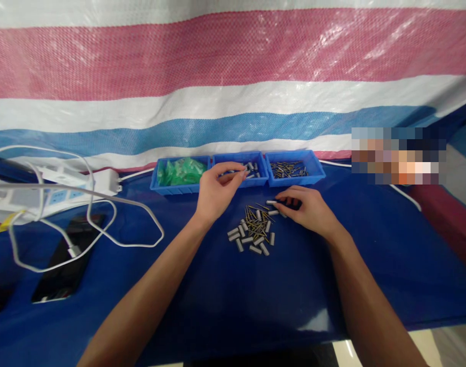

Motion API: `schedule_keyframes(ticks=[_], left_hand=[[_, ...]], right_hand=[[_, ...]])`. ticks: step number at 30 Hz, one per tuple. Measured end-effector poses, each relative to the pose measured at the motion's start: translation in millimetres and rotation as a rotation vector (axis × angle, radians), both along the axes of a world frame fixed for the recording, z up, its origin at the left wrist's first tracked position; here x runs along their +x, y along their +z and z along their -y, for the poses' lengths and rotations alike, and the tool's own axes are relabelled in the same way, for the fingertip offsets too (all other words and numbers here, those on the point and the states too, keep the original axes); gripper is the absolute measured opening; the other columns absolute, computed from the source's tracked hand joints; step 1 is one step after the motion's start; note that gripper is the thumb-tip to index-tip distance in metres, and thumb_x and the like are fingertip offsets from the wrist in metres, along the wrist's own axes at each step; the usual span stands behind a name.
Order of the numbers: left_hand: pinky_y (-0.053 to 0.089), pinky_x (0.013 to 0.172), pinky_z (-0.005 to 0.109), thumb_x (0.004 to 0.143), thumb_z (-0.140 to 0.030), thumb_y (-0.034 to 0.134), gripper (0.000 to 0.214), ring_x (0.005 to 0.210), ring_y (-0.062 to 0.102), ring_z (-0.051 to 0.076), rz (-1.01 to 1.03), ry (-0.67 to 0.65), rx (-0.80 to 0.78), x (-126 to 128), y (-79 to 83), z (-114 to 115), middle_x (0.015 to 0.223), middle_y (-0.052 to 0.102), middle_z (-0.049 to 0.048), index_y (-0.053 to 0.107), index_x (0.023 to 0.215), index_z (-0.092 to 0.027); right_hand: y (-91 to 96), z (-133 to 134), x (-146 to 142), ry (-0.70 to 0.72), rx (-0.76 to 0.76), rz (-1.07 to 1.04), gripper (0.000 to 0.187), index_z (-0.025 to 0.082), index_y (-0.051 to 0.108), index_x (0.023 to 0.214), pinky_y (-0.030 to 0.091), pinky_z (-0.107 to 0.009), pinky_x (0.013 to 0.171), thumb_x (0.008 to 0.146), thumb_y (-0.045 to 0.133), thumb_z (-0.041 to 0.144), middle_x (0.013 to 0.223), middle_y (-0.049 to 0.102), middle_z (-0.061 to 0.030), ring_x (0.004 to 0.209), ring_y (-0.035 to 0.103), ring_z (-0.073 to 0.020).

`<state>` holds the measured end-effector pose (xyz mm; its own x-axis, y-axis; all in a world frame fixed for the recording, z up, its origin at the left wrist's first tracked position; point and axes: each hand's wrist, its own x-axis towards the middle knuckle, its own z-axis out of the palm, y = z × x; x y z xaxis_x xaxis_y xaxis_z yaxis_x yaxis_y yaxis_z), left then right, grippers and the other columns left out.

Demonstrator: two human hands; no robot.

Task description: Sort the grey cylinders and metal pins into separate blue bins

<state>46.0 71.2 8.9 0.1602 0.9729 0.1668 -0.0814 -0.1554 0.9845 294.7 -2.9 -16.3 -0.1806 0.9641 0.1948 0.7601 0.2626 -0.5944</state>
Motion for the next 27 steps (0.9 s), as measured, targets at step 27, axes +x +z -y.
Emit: schedule_keyframes(ticks=[27], left_hand=[[0.065,0.079,0.028,0.090,-0.022,0.071,0.013,0.081,0.079,0.018,-0.220,-0.225,0.105,4,5.3,12,0.091,0.082,0.0071,0.078,0.099,-0.015]], right_hand=[[-12.5,-6,-22,-0.297,-0.016,-0.088,0.019,0.020,0.082,0.088,0.049,-0.032,0.066,0.091,0.074,0.037,0.081,0.075,-0.0050,0.064,0.062,-0.0182]])
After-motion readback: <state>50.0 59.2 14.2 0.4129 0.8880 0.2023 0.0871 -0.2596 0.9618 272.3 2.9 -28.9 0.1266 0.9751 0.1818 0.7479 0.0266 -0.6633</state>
